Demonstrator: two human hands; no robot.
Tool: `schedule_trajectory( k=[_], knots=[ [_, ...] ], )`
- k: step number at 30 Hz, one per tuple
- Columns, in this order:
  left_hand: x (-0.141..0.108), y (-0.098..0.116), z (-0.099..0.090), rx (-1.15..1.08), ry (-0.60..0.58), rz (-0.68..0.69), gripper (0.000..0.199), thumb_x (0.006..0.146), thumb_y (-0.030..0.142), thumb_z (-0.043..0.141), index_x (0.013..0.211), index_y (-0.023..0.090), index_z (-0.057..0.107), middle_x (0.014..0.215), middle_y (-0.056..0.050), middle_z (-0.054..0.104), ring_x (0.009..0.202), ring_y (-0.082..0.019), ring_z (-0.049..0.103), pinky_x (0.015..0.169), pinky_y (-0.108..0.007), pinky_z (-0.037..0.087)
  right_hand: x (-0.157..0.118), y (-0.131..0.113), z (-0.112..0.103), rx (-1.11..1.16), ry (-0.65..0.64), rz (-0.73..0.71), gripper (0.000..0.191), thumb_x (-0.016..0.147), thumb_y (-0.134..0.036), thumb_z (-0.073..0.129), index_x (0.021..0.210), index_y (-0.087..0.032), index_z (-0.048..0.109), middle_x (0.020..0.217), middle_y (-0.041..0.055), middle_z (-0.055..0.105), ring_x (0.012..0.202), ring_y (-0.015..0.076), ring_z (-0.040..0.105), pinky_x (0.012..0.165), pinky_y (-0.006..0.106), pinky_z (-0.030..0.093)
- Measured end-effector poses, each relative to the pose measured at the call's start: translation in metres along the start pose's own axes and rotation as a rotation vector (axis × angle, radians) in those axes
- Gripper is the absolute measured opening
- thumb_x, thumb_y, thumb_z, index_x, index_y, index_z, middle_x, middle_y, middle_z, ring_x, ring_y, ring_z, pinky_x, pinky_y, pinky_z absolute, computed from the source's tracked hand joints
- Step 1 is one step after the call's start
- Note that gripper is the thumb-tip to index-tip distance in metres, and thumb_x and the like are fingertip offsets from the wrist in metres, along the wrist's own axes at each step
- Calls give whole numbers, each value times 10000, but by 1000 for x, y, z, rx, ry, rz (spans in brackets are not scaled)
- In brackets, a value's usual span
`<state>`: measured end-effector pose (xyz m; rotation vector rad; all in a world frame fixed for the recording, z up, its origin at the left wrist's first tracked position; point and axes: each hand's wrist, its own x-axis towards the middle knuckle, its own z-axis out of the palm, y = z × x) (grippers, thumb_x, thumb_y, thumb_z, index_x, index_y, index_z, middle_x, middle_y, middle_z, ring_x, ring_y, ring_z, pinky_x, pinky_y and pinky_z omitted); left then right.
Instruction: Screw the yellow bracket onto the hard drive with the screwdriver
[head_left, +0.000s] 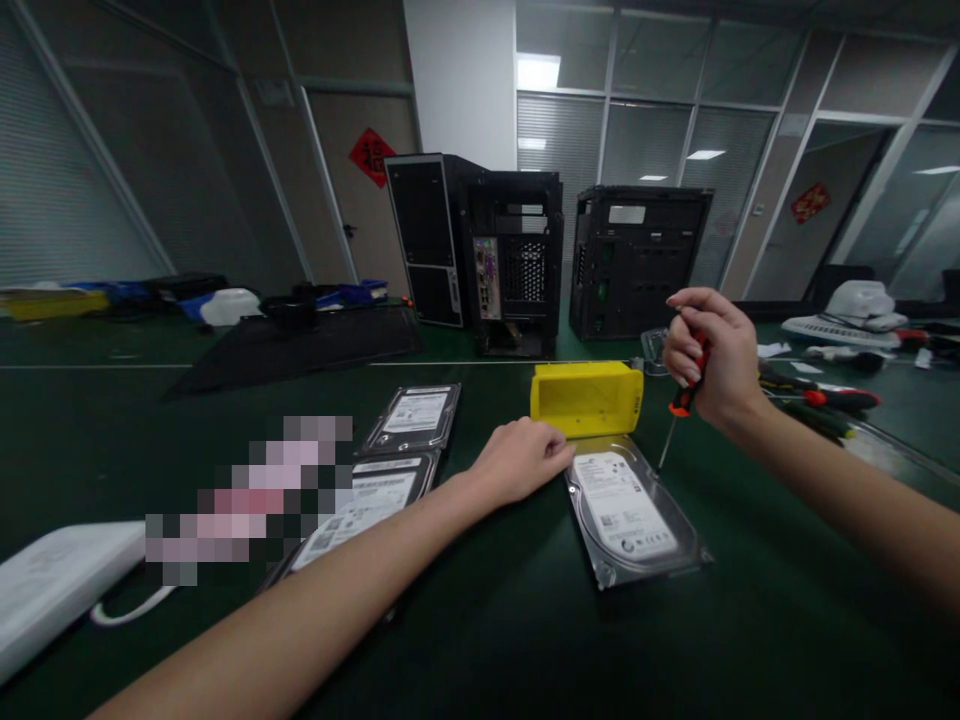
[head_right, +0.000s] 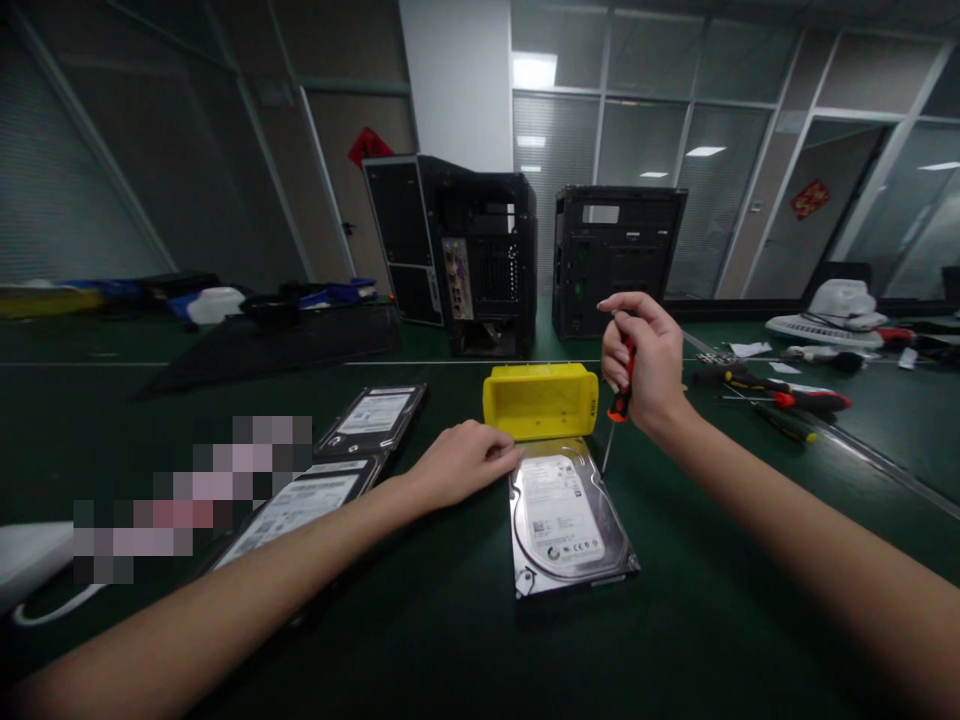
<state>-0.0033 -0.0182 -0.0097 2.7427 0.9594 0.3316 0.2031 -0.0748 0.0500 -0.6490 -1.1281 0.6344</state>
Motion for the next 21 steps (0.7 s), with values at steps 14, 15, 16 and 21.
schedule_trajectory(
  k=[14, 15, 16, 21],
  knots=[
    [-3, 12, -5, -137, -19, 383, 203, 818, 348, 518, 939, 189, 558, 951, -32, 480, 896, -168, 450, 743, -287, 373, 0, -9, 0, -15, -18, -53, 99, 774, -151, 430, 803, -203, 510, 438, -95, 316, 277, 27, 256, 277, 178, 183],
    [-3, 11, -5, -144, -21, 387, 202, 818, 342, 521, 946, 190, 556, 952, -32, 478, 900, -168, 449, 747, -287, 372, 1, -9, 1, -15, -16, -59, 102, 775, -150, 428, 804, -203, 510, 435, -95, 315, 277, 29, 255, 276, 179, 183],
    [-3, 11, -5, -151, -23, 393, 202, 818, 338, 523, 953, 191, 555, 955, -32, 477, 903, -168, 449, 749, -287, 372, 1, -9, 1, -15, -15, -61, 103, 775, -149, 427, 805, -202, 510, 434, -95, 314, 276, 30, 256, 275, 180, 182],
    [-2, 12, -4, -171, -18, 413, 202, 818, 328, 526, 968, 196, 561, 961, -37, 479, 911, -175, 447, 773, -301, 368, -1, -3, 2, -17, -18, -34, 80, 765, -165, 442, 800, -204, 503, 435, -100, 312, 275, 28, 245, 271, 174, 165]
  ],
)
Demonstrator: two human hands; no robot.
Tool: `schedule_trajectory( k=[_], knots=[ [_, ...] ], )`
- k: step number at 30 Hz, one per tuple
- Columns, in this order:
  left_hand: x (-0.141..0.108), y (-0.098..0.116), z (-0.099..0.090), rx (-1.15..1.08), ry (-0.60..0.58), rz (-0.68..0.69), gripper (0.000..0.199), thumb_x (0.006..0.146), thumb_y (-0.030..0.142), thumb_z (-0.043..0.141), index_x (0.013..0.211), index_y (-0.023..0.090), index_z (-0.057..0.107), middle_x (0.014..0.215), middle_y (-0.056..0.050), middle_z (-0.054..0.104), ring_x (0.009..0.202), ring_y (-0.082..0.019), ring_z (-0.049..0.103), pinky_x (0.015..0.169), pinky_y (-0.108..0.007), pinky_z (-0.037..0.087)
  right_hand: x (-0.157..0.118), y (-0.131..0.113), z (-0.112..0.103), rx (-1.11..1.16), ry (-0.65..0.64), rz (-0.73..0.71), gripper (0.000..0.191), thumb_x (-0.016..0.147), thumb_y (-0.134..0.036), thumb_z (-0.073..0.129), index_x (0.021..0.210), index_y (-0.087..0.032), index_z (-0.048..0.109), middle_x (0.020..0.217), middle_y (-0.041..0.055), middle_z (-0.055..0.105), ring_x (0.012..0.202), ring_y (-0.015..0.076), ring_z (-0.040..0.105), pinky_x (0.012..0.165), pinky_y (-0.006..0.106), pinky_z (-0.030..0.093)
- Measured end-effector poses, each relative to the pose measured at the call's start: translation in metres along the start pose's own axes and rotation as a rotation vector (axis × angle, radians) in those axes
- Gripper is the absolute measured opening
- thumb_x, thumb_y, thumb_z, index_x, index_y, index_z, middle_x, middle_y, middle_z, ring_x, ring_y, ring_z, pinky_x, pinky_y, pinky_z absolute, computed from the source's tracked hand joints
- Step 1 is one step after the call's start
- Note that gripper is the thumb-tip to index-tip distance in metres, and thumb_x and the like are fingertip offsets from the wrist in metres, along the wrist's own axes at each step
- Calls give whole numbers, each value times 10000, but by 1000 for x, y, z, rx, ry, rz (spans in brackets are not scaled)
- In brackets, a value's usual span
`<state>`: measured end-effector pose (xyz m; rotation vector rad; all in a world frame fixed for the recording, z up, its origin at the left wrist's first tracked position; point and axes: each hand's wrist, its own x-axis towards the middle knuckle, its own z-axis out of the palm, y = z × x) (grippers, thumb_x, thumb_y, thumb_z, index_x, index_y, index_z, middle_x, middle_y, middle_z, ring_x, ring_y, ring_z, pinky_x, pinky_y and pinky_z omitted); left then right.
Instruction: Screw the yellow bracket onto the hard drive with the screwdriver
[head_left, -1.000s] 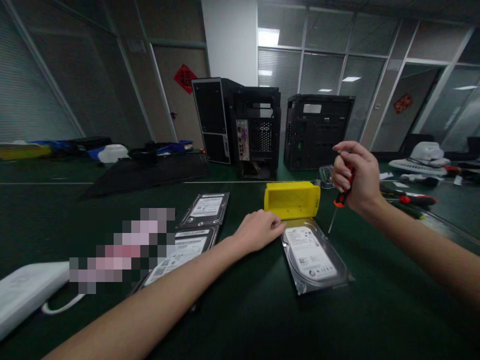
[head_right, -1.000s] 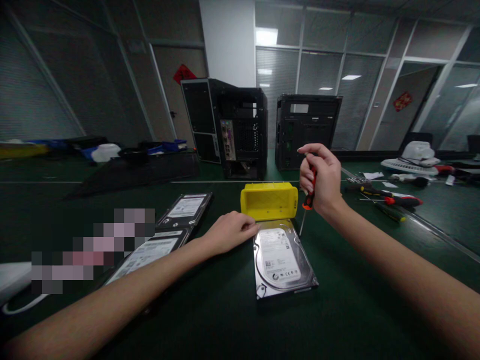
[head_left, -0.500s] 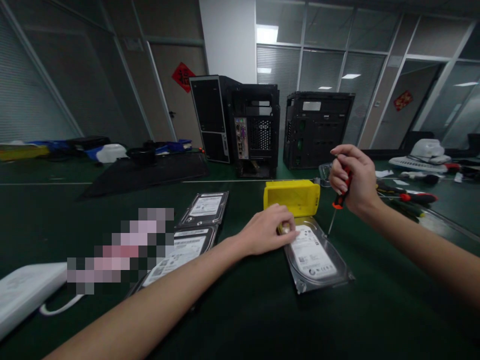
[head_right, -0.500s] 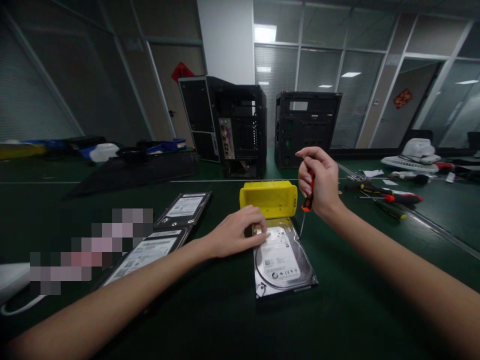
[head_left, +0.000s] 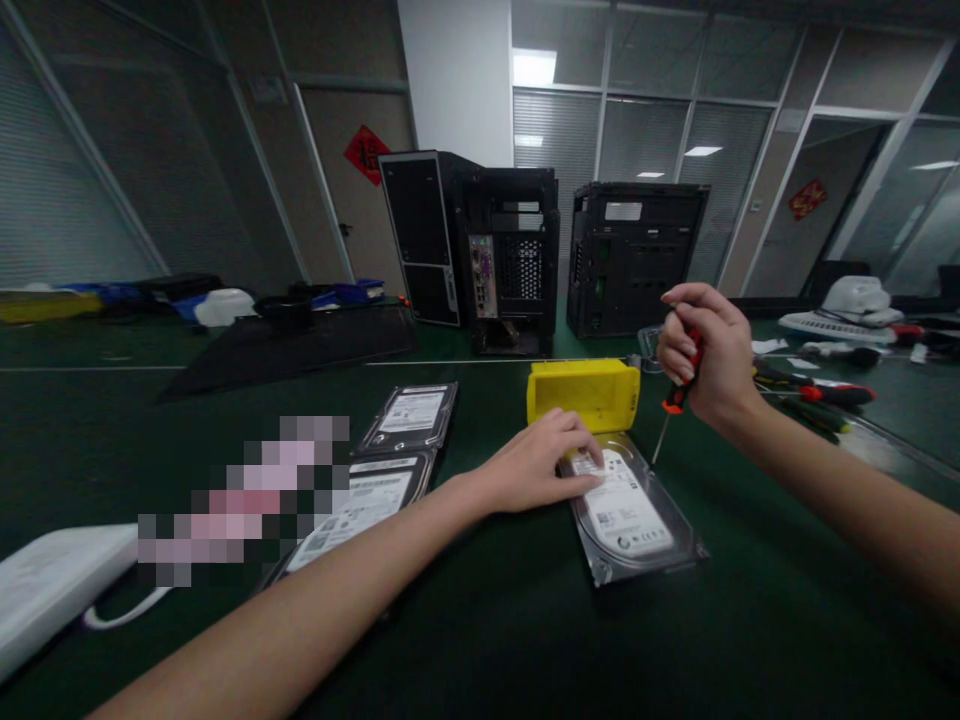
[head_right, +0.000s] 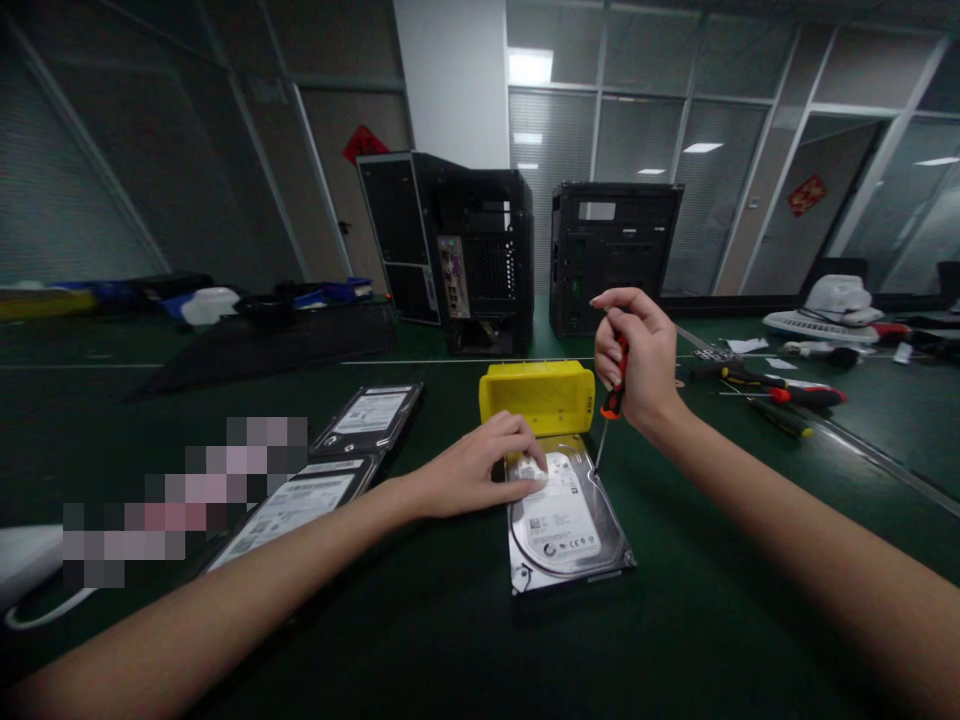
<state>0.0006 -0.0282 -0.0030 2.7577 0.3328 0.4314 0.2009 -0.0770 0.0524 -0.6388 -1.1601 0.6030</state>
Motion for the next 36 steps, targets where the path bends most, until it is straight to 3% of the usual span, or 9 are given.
schedule_trajectory(
  k=[9, 23, 36],
  knots=[
    [8, 3, 2, -19, -18, 18, 238, 820, 373, 521, 988, 213, 577, 983, -40, 497, 938, -186, 453, 822, -323, 358, 1, -3, 2, 27, -31, 9, 98, 775, -148, 431, 807, -198, 508, 428, -97, 315, 278, 36, 232, 269, 181, 152],
    [42, 15, 21, 97, -5, -18, 237, 807, 381, 516, 975, 236, 602, 971, -40, 527, 939, -214, 472, 793, -339, 349, -1, 0, 6, -2, -39, 10, 63, 768, -195, 440, 802, -218, 487, 442, -103, 287, 287, 30, 224, 281, 172, 161],
    [49, 6, 24, 83, -10, 131, 208, 867, 312, 460, 974, 287, 638, 1009, -13, 559, 990, -187, 464, 826, -329, 291, -1, 1, 6, 12, -54, 5, 70, 771, -182, 441, 799, -210, 498, 432, -102, 301, 282, 30, 228, 276, 169, 159]
  ],
)
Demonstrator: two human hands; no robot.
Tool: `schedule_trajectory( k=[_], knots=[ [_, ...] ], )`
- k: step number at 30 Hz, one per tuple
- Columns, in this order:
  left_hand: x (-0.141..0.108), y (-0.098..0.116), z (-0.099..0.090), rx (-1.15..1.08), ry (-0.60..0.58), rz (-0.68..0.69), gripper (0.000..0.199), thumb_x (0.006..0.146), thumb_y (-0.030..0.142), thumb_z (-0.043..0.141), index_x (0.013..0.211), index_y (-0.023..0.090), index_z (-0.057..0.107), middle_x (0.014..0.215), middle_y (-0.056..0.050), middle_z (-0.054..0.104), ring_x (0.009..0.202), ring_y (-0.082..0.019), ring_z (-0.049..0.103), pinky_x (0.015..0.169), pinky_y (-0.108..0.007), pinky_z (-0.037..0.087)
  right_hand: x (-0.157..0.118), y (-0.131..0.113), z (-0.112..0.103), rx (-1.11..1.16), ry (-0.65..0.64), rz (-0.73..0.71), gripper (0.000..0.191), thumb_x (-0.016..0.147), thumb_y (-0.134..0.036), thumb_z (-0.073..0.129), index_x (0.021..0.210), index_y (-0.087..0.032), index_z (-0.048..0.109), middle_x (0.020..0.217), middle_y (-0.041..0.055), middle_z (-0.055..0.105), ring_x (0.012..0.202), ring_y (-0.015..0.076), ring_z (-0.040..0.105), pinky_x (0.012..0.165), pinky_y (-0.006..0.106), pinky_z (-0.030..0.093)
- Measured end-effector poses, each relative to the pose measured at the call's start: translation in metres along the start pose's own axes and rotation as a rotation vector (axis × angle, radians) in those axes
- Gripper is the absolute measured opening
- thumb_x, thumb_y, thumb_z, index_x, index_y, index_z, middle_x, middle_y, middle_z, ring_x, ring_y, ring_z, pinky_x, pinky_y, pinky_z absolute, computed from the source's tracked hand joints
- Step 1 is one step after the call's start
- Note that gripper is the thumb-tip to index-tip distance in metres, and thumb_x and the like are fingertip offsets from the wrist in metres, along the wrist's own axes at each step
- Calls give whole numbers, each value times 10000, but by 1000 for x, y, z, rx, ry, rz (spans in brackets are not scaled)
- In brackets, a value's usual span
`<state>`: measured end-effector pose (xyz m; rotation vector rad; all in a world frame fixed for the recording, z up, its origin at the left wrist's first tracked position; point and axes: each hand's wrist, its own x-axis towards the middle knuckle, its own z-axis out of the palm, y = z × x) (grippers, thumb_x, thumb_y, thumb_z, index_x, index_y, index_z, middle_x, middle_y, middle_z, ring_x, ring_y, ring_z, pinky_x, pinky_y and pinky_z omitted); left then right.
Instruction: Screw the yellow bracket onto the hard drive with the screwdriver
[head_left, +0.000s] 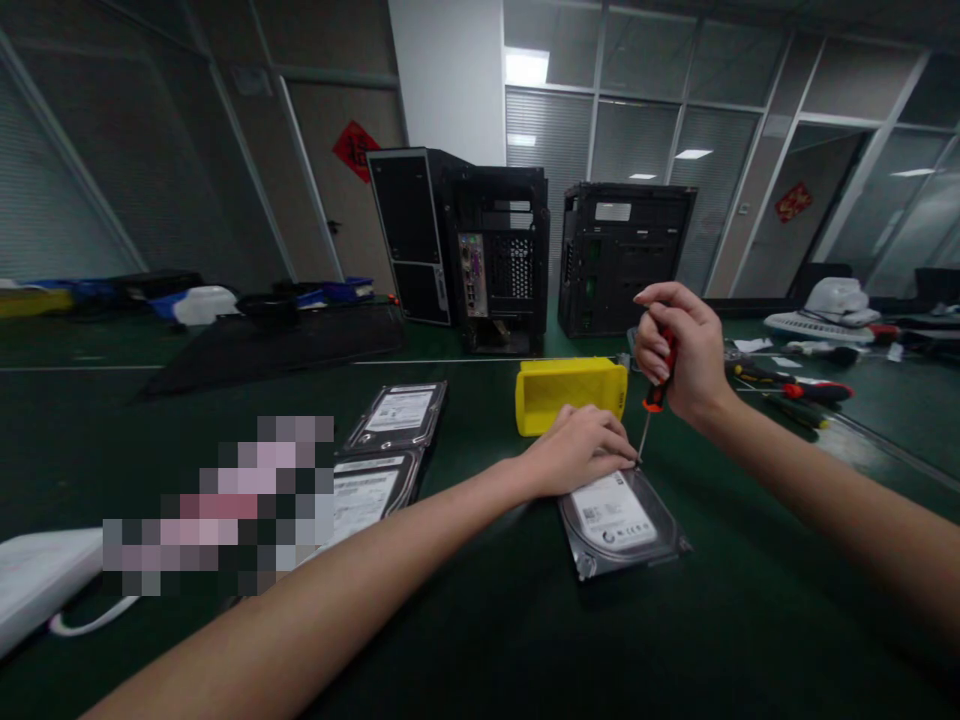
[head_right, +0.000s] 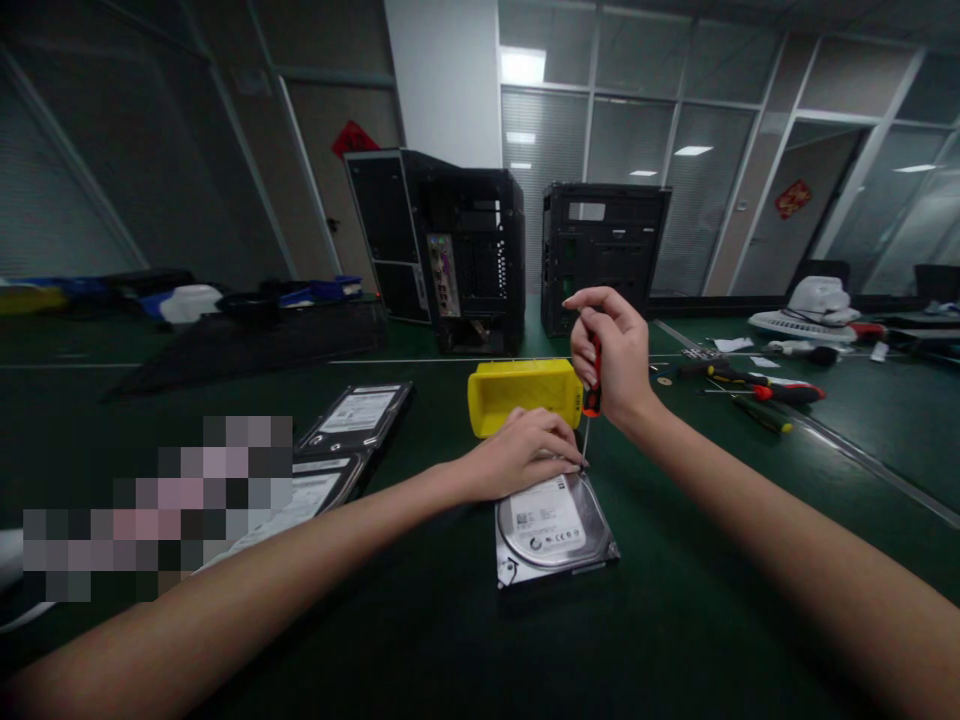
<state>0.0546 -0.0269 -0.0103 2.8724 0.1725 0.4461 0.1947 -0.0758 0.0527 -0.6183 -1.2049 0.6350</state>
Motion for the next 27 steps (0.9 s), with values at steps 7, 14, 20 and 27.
schedule_trajectory(
  k=[7, 14, 20, 27],
  knots=[
    [3, 5, 4, -59, -41, -87, 413, 935, 368, 223, 963, 278, 624, 1019, -22, 544, 971, -196, 437, 847, -354, 279, 0, 0, 0, -11, 12, 5, 56, 773, -199, 449, 806, -210, 493, 437, -104, 304, 285, 28, 224, 276, 165, 160],
    [3, 2, 7, -69, -74, -64, 367, 923, 361, 262, 991, 293, 616, 1067, -11, 540, 1008, -202, 418, 868, -360, 257, 0, -1, -1, -42, 5, 7, 54, 773, -210, 449, 805, -219, 492, 442, -105, 296, 283, 28, 227, 279, 159, 168],
    [3, 0, 10, -47, -55, -59, 328, 912, 317, 304, 972, 297, 626, 1069, -2, 553, 1006, -204, 425, 843, -353, 266, 1, 0, -1, -30, 4, 13, 53, 771, -197, 454, 800, -212, 496, 442, -103, 307, 285, 27, 226, 278, 159, 165],
    [1, 3, 11, -34, -28, -67, 317, 907, 323, 321, 962, 280, 630, 1047, -2, 576, 1003, -204, 444, 834, -348, 279, 1, 2, 1, -40, 19, 17, 60, 765, -201, 461, 810, -209, 501, 438, -105, 305, 285, 26, 226, 279, 157, 165]
  ],
)
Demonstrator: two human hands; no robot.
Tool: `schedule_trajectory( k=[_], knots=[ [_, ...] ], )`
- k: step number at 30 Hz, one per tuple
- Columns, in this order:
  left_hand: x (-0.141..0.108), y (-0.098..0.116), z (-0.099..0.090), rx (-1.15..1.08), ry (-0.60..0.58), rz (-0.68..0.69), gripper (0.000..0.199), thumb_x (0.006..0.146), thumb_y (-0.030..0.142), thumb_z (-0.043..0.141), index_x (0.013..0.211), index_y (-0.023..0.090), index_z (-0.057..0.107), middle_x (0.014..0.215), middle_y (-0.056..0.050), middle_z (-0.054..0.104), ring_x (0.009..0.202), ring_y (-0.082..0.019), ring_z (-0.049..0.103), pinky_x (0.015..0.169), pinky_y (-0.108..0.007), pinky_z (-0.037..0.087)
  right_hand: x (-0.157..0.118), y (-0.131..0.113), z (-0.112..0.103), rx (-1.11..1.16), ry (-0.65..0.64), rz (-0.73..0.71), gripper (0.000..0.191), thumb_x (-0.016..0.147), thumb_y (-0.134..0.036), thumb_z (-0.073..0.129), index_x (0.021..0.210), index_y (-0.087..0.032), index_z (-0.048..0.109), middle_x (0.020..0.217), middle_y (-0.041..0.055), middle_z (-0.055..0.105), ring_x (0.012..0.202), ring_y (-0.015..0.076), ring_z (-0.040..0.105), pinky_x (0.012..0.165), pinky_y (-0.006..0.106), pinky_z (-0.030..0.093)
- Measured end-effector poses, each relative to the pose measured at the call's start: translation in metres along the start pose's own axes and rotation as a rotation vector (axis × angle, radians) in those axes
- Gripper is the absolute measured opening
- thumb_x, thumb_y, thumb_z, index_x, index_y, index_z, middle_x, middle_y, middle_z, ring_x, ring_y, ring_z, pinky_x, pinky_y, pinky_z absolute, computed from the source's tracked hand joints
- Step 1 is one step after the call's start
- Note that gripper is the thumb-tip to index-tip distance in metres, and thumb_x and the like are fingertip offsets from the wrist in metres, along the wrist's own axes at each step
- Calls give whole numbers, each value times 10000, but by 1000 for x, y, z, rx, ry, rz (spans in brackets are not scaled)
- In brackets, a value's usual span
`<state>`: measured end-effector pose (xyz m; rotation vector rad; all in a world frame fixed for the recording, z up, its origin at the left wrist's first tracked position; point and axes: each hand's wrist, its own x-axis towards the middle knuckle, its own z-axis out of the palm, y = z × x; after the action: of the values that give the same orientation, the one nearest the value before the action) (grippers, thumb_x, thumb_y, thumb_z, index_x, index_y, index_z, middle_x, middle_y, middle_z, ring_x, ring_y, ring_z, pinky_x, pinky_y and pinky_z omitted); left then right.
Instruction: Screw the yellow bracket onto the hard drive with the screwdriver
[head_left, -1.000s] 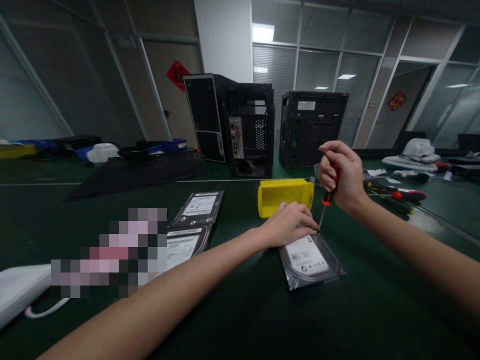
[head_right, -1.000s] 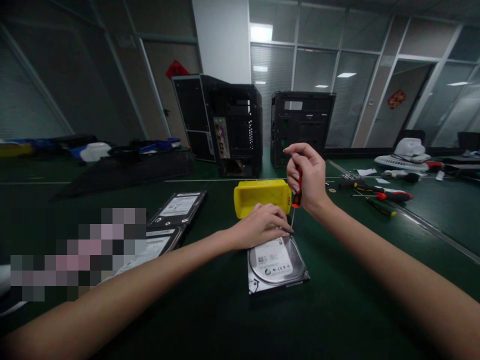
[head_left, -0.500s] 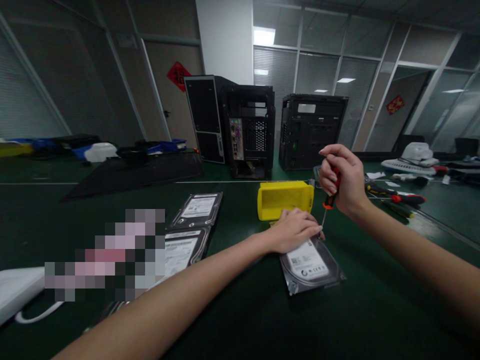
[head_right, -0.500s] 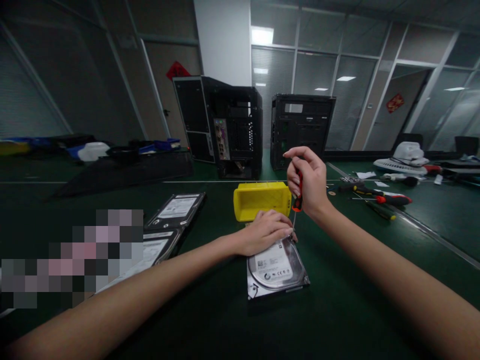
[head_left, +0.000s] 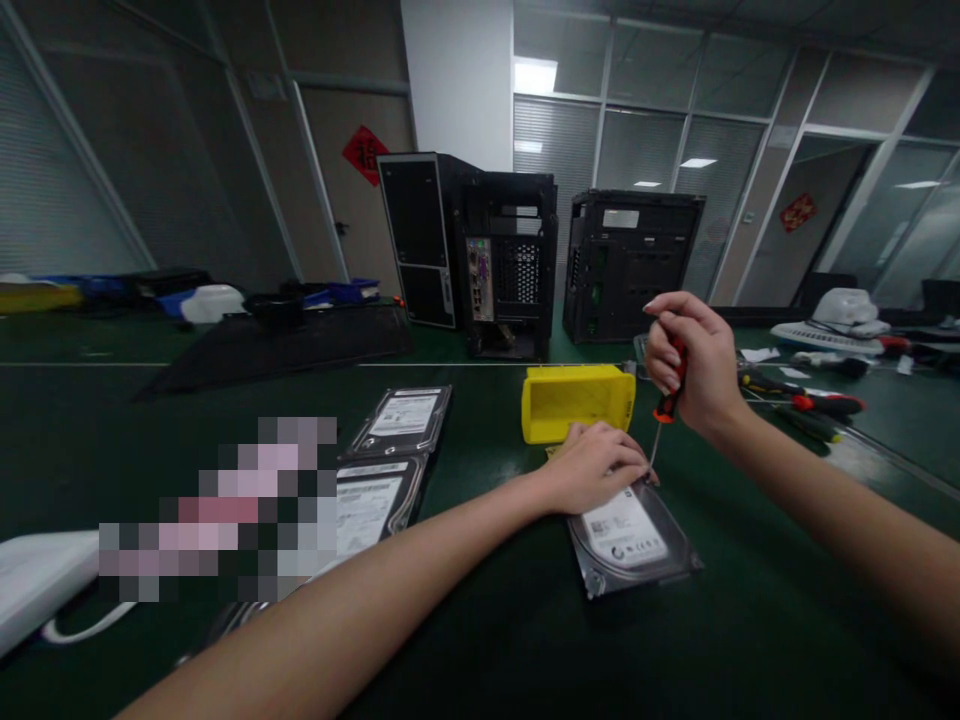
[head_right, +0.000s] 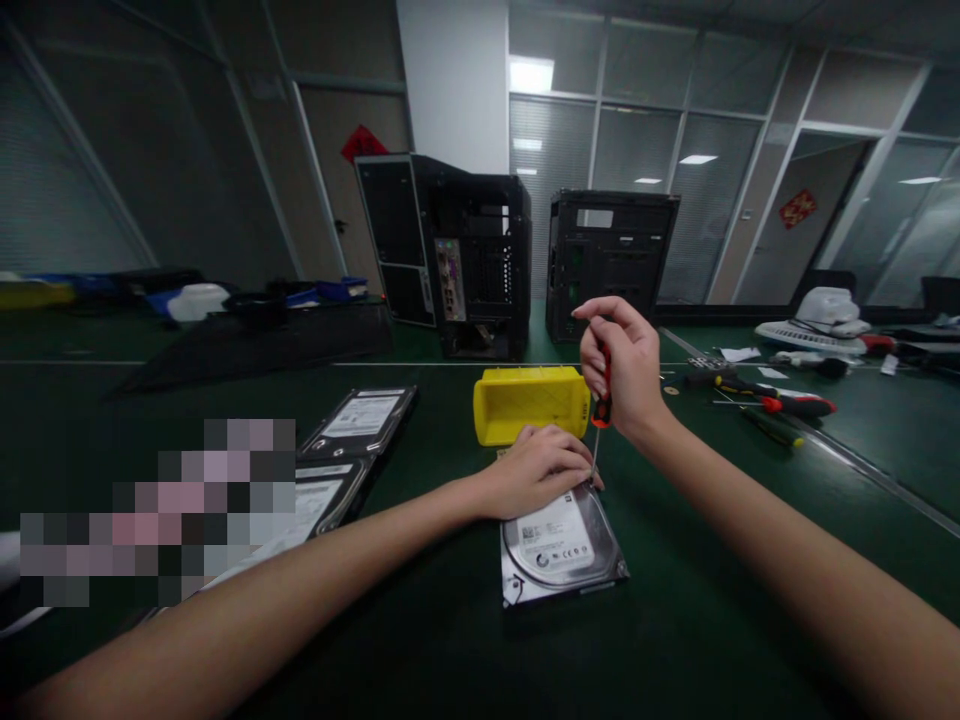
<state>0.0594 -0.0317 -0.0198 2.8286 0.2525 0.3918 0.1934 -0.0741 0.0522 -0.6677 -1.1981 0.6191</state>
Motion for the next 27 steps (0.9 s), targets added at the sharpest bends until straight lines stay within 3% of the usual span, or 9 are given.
schedule_trajectory(
  k=[5, 10, 13, 19, 27],
  knots=[
    [-1, 1, 2, 32, 38, -34, 262, 883, 301, 368, 972, 249, 609, 1027, -20, 577, 1003, -209, 455, 831, -352, 295, 0, 0, -2, -16, -17, 1, 98, 748, -174, 422, 789, -205, 505, 459, -94, 324, 294, 33, 266, 300, 170, 185],
    [-2, 1, 3, 42, 42, -15, 237, 862, 276, 388, 963, 240, 600, 1022, -20, 574, 1009, -212, 456, 839, -354, 294, 1, 2, -9, -14, -116, 17, 174, 743, -141, 372, 783, -181, 537, 526, -61, 369, 367, 45, 344, 368, 192, 245],
    [-2, 2, 1, 32, 23, 0, 252, 861, 265, 372, 970, 240, 598, 1044, -22, 570, 1033, -214, 457, 839, -350, 291, -3, 1, -15, -124, -224, 22, 164, 737, -122, 415, 789, -164, 565, 592, -29, 446, 485, 69, 440, 452, 210, 338],
    [-1, 1, 2, 5, 11, 36, 282, 860, 227, 341, 985, 242, 593, 1069, -16, 577, 1038, -186, 481, 830, -339, 284, -13, -15, -29, -391, -408, 97, 164, 817, -254, 502, 975, -208, 504, 808, 7, 549, 733, 128, 569, 662, 279, 477],
    [0, -2, 4, -22, -6, 6, 253, 836, 272, 383, 949, 258, 609, 1043, 10, 599, 1018, -182, 495, 831, -335, 283, -6, -20, -36, -573, -363, 135, 199, 758, -296, 599, 869, -186, 476, 697, 0, 560, 624, 146, 593, 572, 307, 523]
  ],
)
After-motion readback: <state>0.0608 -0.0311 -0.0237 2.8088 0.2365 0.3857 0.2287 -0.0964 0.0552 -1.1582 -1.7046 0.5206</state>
